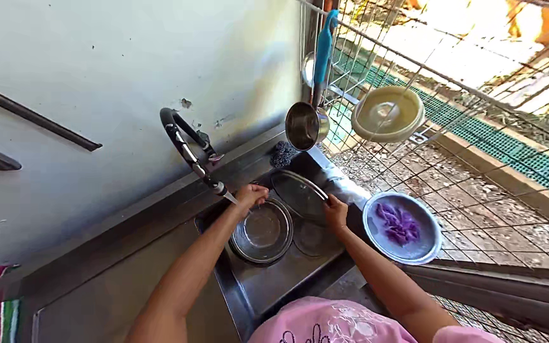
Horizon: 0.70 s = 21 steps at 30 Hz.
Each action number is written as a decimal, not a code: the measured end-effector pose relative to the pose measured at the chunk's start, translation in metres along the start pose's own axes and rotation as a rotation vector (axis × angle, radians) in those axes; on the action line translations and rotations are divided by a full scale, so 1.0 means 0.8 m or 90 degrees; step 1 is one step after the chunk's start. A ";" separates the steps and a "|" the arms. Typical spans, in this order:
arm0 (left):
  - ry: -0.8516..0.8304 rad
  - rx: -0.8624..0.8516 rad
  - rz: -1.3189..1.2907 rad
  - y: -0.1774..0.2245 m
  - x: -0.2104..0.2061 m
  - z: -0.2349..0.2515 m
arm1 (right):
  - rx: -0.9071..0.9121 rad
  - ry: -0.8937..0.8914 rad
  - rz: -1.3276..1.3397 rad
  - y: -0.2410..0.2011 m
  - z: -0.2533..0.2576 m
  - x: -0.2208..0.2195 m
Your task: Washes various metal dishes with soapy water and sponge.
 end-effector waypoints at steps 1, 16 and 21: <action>0.021 0.014 0.040 -0.006 -0.002 -0.005 | -0.062 -0.003 0.003 0.011 0.009 -0.004; 0.056 -0.154 0.186 -0.012 0.031 -0.009 | -0.258 -0.233 0.037 0.009 0.038 0.014; 0.350 -0.461 0.575 0.017 0.137 -0.007 | -0.146 -0.076 -0.259 0.048 0.008 0.176</action>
Point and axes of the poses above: each hand's wrist, its own z-axis towards the middle knuckle, its own x-axis out of the back of the hand, y = z × x, the point moved 4 cm from there along z, towards the middle knuckle, and after that the axes turned 8 degrees about -x, right-handed, at the moved point
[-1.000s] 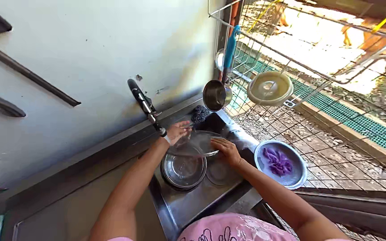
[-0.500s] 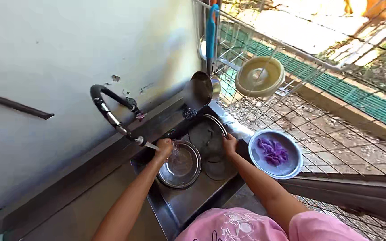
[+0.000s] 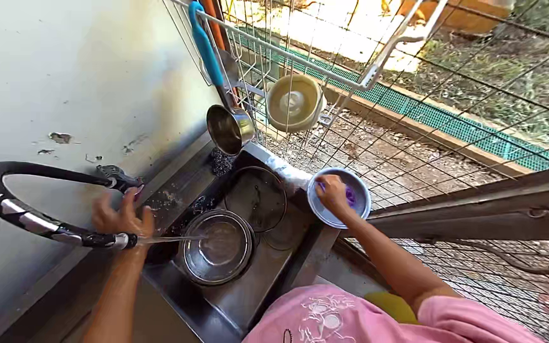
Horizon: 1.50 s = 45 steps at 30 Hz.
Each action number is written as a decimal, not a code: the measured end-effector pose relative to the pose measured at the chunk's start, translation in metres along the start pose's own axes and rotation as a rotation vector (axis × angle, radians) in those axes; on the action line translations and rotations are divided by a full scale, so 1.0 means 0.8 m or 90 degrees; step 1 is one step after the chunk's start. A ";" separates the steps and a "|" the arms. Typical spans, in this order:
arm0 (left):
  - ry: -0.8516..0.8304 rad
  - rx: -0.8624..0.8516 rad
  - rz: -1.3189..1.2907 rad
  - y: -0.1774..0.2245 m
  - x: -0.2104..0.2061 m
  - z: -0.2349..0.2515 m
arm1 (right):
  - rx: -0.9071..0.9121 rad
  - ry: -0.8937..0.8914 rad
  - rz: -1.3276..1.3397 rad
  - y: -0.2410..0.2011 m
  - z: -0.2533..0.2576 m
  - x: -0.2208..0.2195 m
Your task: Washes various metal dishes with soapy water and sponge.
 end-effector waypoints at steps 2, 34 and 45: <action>0.019 0.056 0.061 -0.031 0.018 0.016 | -0.123 -0.103 -0.064 0.061 0.006 -0.007; -0.139 0.444 -0.107 -0.032 -0.010 0.065 | -0.004 -0.233 -0.138 0.057 0.037 -0.003; -0.091 0.411 -0.148 -0.047 -0.028 0.057 | -0.063 -0.033 0.082 0.066 0.010 0.032</action>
Point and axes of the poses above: each hand's wrist, its own z-axis towards the middle knuckle, its own x-axis out of the back of the hand, y = z × x, the point moved 4 cm from there along z, towards the middle knuckle, and after that the axes turned 8 degrees about -x, right-handed, at the moved point
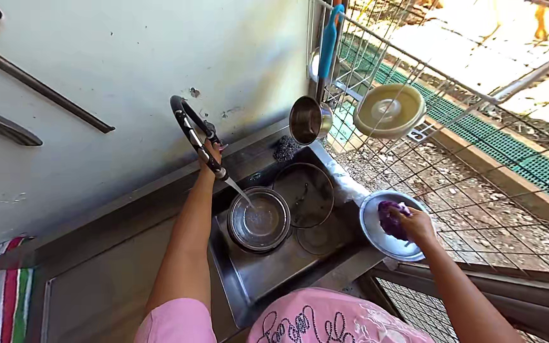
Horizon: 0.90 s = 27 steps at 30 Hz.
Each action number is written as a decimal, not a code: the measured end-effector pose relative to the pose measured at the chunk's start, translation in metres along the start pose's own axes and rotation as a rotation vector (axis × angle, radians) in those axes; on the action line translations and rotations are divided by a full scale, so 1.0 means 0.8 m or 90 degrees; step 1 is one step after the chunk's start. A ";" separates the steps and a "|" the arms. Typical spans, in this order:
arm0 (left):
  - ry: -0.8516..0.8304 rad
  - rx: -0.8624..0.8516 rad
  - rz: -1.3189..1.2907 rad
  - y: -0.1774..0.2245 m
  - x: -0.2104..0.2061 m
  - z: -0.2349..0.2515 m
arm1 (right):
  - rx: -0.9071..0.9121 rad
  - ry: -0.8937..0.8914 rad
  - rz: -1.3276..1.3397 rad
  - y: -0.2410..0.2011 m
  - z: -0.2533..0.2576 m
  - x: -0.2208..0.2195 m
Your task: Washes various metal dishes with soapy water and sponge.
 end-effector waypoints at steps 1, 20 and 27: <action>0.001 -0.004 -0.002 0.000 0.000 0.000 | -0.001 0.007 -0.002 -0.002 -0.001 -0.001; -0.029 0.039 -0.149 -0.011 -0.022 0.001 | -0.014 -0.077 -0.015 0.007 0.014 0.008; 0.024 0.036 -0.082 -0.003 -0.017 0.005 | 0.033 -0.004 0.001 0.010 0.007 0.003</action>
Point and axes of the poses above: each hand's wrist, its own z-axis towards the middle knuckle, its own x-axis out of the back of the hand, y = z × x, the point moved 4 cm from there along z, towards the middle knuckle, and after that the axes turned 8 degrees about -x, right-handed, at the moved point
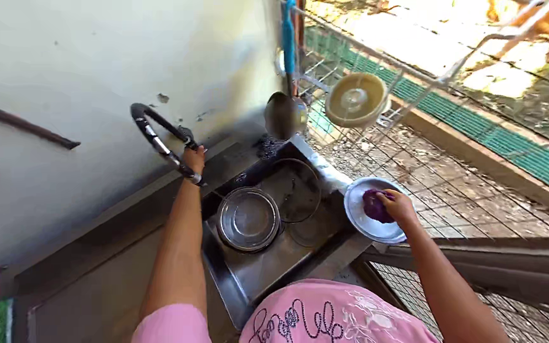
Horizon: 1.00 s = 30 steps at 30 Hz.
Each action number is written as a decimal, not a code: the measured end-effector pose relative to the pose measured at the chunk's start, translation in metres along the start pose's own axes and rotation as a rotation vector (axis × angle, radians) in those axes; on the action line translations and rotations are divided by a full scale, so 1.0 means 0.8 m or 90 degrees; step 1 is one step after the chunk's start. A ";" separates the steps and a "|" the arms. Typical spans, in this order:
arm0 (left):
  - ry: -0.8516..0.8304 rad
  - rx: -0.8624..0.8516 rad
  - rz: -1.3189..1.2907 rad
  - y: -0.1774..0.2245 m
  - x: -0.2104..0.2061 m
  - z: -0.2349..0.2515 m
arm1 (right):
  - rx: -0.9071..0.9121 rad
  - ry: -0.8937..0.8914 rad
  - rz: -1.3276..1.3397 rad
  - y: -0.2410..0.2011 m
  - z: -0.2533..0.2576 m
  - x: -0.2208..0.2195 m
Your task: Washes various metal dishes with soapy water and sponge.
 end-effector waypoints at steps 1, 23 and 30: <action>0.028 -0.012 -0.014 0.002 0.001 -0.004 | 0.002 0.008 0.002 0.000 -0.001 -0.001; -0.302 -0.084 -0.001 -0.014 -0.074 -0.171 | -0.088 -0.370 0.599 -0.202 -0.102 -0.132; 0.072 -0.287 -0.105 0.002 -0.006 -0.215 | -0.046 -0.518 0.599 -0.351 -0.155 -0.246</action>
Point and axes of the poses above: each hand's wrist, its own z-axis towards the middle knuckle, its own x-axis out of the back of the hand, y = z × x, the point moved 4 cm from there along z, towards the middle knuckle, and after that the axes turned 8 degrees about -x, right-handed, at the moved point
